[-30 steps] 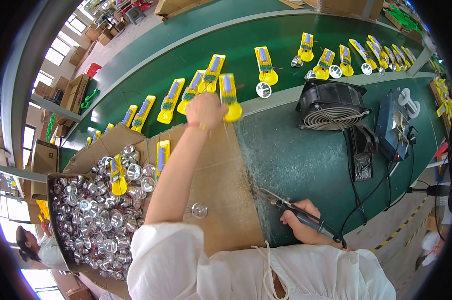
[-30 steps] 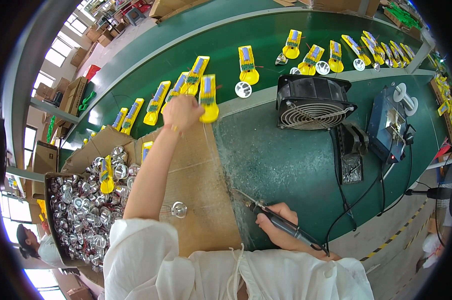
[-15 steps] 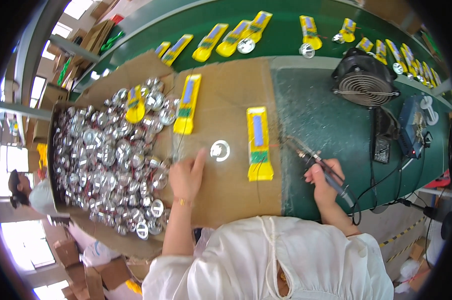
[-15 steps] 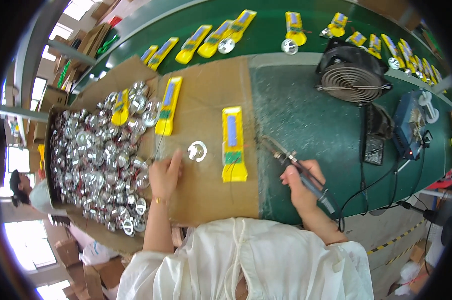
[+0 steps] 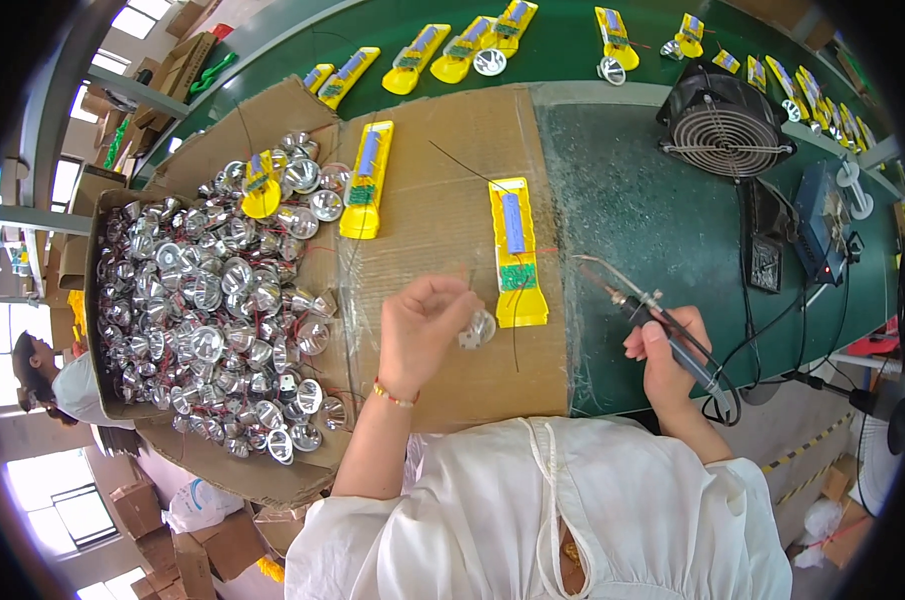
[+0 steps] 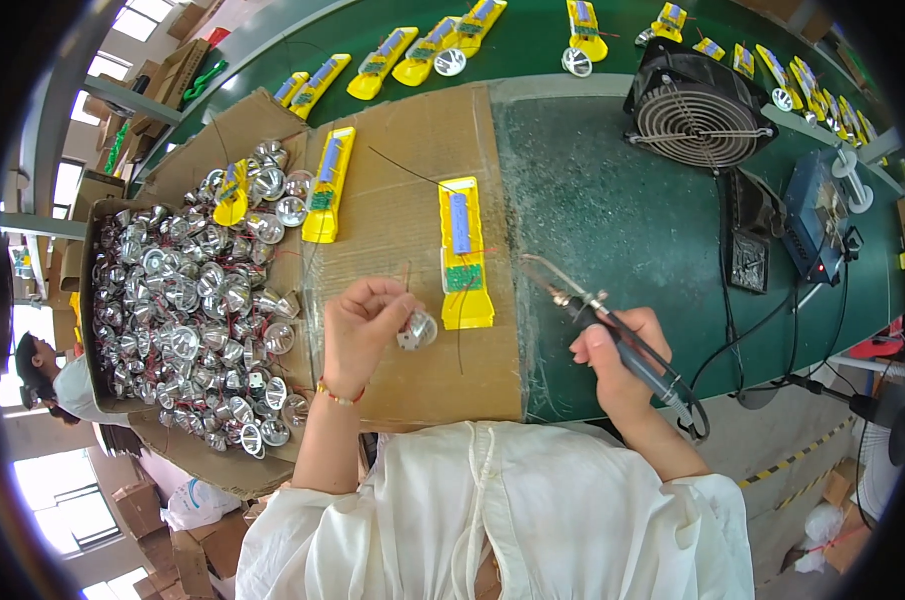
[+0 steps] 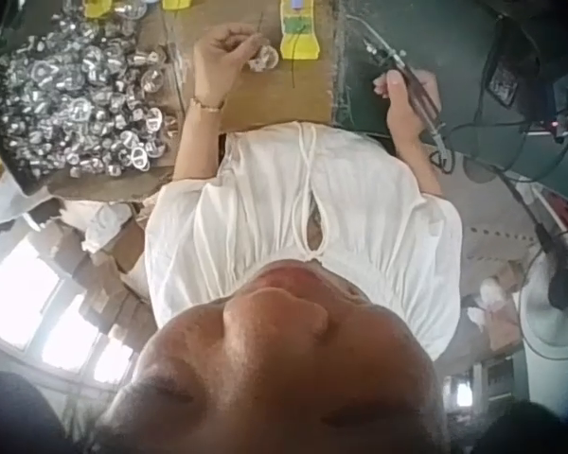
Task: Soldering wires and components onto circuit boards for handheld electronic devices.
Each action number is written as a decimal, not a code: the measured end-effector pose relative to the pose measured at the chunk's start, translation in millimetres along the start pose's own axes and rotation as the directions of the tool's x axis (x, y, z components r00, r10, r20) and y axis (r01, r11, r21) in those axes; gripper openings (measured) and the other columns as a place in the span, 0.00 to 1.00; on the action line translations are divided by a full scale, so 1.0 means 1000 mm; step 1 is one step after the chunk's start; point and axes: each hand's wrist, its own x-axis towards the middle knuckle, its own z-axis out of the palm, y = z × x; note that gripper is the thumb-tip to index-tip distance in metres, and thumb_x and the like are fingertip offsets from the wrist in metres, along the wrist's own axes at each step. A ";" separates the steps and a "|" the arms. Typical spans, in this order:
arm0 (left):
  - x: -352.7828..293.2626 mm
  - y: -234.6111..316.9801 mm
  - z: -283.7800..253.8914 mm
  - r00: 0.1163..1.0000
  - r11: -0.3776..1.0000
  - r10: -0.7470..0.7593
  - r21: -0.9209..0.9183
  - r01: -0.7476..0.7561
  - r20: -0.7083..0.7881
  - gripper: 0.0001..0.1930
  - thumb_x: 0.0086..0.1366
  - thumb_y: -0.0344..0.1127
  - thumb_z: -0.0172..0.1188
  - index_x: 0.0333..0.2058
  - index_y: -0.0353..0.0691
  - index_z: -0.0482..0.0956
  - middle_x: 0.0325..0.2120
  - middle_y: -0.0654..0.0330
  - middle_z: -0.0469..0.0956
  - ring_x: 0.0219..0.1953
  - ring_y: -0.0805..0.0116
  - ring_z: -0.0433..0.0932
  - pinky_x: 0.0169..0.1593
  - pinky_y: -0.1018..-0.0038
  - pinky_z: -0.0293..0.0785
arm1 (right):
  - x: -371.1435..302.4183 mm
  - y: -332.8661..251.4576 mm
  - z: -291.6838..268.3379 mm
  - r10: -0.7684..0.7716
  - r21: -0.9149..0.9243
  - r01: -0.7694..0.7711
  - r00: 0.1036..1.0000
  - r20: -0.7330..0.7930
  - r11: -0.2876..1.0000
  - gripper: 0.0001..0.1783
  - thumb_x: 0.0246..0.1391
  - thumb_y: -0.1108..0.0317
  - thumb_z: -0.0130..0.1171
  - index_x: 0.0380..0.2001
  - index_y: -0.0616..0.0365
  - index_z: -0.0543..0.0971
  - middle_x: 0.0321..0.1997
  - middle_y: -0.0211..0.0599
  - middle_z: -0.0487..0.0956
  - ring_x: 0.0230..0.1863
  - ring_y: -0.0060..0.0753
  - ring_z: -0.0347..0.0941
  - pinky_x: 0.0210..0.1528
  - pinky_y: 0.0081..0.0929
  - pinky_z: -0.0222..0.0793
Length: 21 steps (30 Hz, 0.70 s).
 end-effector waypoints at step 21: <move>0.004 -0.027 0.030 0.990 0.951 0.132 0.289 -0.114 -0.046 0.07 0.56 0.28 0.59 0.23 0.33 0.73 0.17 0.68 0.72 0.19 0.86 0.66 0.22 0.87 0.61 | 0.005 0.001 0.034 0.150 -0.100 -0.133 0.970 0.193 0.986 0.07 0.50 0.75 0.55 0.28 0.64 0.67 0.21 0.41 0.75 0.20 0.23 0.72 0.22 0.19 0.70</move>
